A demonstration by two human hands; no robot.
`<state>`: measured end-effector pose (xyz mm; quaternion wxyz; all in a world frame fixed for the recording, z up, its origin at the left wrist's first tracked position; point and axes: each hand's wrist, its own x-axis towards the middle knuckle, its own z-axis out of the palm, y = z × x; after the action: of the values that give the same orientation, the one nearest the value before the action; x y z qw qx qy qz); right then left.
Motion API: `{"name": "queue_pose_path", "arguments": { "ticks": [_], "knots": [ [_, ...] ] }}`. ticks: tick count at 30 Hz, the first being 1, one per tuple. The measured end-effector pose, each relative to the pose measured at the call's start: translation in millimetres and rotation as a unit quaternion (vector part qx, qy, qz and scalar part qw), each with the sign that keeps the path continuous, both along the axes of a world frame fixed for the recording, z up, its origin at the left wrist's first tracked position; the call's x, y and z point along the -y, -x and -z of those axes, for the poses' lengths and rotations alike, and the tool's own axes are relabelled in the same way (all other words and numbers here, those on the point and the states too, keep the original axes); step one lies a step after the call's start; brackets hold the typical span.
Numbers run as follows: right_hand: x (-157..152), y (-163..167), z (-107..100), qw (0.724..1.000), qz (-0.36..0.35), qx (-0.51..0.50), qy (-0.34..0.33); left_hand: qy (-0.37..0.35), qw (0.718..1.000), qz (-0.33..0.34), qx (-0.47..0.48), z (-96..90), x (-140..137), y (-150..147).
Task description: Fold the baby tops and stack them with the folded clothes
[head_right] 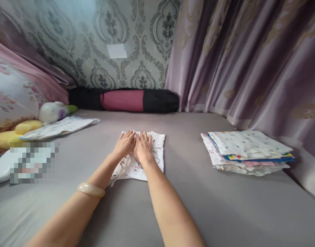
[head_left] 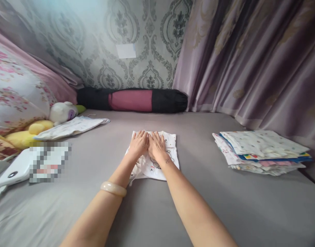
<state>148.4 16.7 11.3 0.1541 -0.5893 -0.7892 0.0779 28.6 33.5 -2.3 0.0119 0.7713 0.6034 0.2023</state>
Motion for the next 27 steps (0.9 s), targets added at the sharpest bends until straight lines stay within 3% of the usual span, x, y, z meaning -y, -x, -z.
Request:
{"name": "queue_pose_path", "arguments": {
  "ticks": [4, 11, 17, 24, 27],
  "knots": [
    [0.8, 0.4, 7.2, 1.0, 0.018, -0.005, 0.024, 0.03, 0.999, 0.012, 0.026, 9.6, -8.6, 1.7],
    [-1.5, -1.3, 8.7, 0.999, 0.019, 0.001, 0.041, -0.004, 1.0, 0.008, 0.024, 28.5, -13.0, 10.0],
    [-2.2, -1.8, 5.7, 0.998, 0.019, 0.008, 0.059, 0.019, 0.999, -0.026, -0.044, 18.9, -6.9, 3.6],
    [-1.0, -4.2, 6.0, 0.997, 0.069, 0.004, 0.034, -0.049, 0.996, -0.043, -0.067, 4.7, 4.2, 2.2],
    [-0.7, -5.5, 7.1, 0.995, 0.086, 0.009, 0.042, -0.012, 0.995, -0.061, -0.078, 6.2, 4.3, 3.2]
  ]
}}
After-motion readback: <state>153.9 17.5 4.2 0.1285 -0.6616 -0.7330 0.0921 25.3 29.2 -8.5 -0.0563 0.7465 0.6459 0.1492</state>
